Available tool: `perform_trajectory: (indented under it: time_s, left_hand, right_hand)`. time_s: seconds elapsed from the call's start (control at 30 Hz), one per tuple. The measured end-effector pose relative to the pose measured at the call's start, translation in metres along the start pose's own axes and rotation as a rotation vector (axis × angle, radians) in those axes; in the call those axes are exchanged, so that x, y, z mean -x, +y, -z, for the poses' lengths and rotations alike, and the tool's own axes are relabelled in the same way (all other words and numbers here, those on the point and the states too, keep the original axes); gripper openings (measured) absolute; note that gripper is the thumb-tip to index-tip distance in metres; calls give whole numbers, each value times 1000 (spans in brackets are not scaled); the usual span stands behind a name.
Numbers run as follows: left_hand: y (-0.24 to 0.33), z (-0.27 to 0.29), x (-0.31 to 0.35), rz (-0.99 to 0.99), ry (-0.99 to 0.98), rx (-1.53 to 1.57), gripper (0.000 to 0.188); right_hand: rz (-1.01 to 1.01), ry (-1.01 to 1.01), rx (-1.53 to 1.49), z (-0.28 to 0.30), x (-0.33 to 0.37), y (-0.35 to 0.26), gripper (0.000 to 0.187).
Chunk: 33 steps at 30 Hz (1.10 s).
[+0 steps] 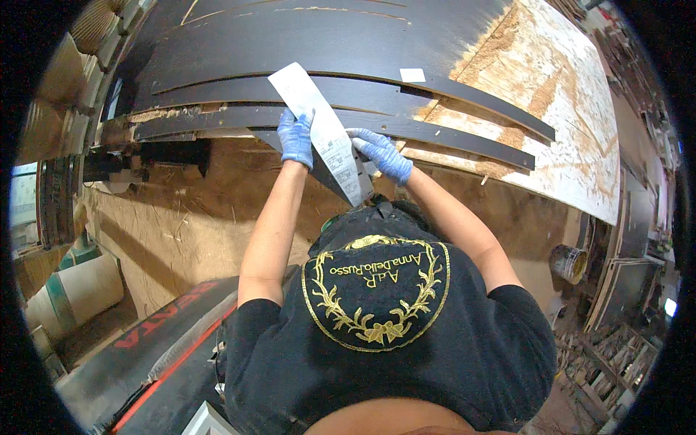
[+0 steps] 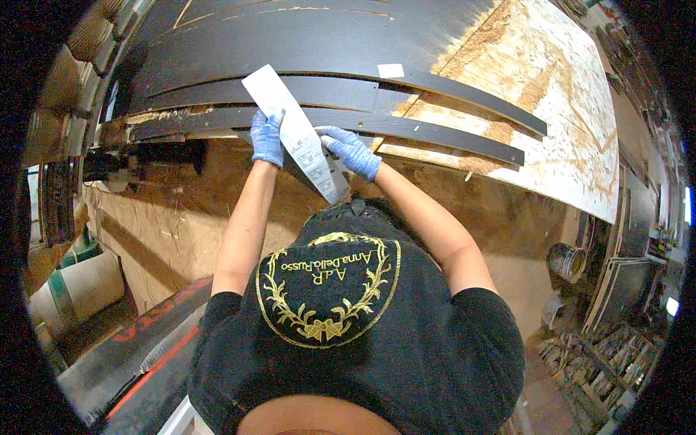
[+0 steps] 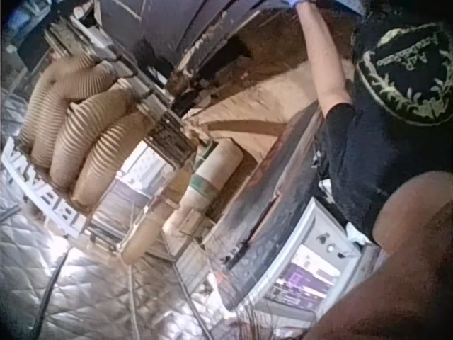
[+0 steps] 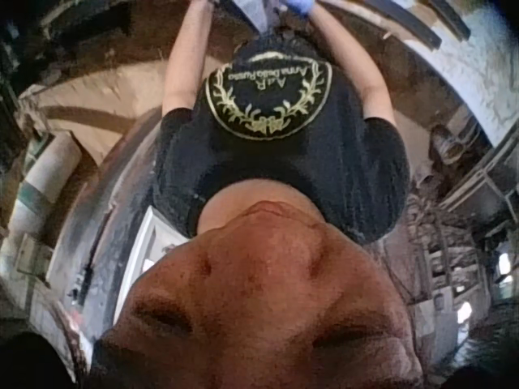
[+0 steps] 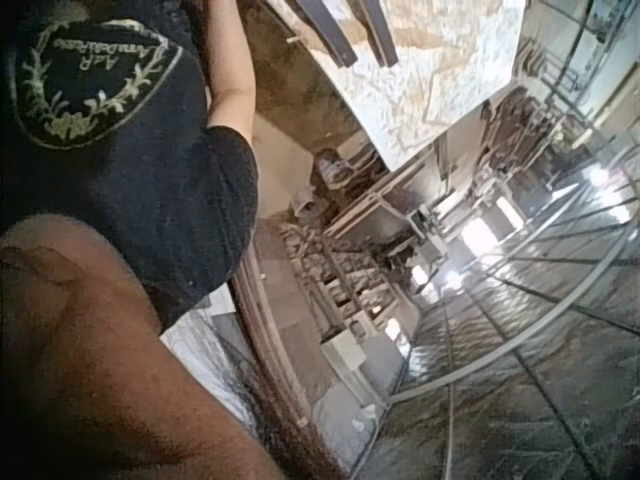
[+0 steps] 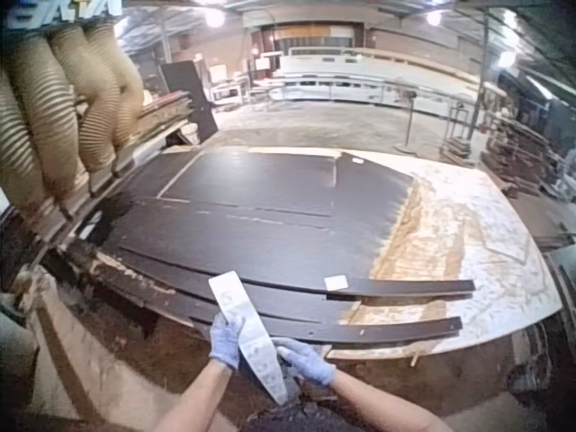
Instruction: The person moves several dark rectangular panels from a machine to a workbench, then applies small white labels to each panel using a handheld label printer. The person handles the panels one at a time, places them on the bench, prints a label, and sticks it onto the panel surface.
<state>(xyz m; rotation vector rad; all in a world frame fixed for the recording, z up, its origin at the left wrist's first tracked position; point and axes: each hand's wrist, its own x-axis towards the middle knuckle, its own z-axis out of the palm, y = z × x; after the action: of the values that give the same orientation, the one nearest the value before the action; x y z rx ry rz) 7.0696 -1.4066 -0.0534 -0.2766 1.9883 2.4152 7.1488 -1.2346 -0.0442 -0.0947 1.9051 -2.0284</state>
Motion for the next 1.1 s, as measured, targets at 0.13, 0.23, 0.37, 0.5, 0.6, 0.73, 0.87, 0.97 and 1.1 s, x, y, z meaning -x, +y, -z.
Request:
perform_trajectory:
  time_s: [0.13,0.23,0.37,0.5,0.6,0.73,0.87,0.97,1.1]
  left_hand:
    - [-2,3,-15,-30,-1,-4,14]
    - [-5,5,-19,-45,5,-22,13]
    - [-10,4,-19,-96,-36,-96,13]
    - [-16,0,-13,-173,-68,-242,18]
    - [-21,-2,1,-148,-102,-244,23]
    - [-43,3,31,-42,-46,-264,27]
    - [-82,18,49,97,28,-94,26]
    - [-131,55,42,17,147,-274,24]
    - [-112,79,50,97,271,42,27]
  right_hand:
    - [-2,39,-70,-2,-1,4,33]
    - [88,73,-16,-1,-3,2,33]
    - [252,195,30,-9,-9,-9,35]
    - [378,295,480,-8,-23,-6,35]
    - [400,297,715,-9,-16,-10,27]
    - [421,293,822,-12,-1,12,16]
    - [289,205,871,-15,16,34,16]
    - [420,308,670,-15,18,40,18]
    - [-6,578,305,4,-5,38,23]
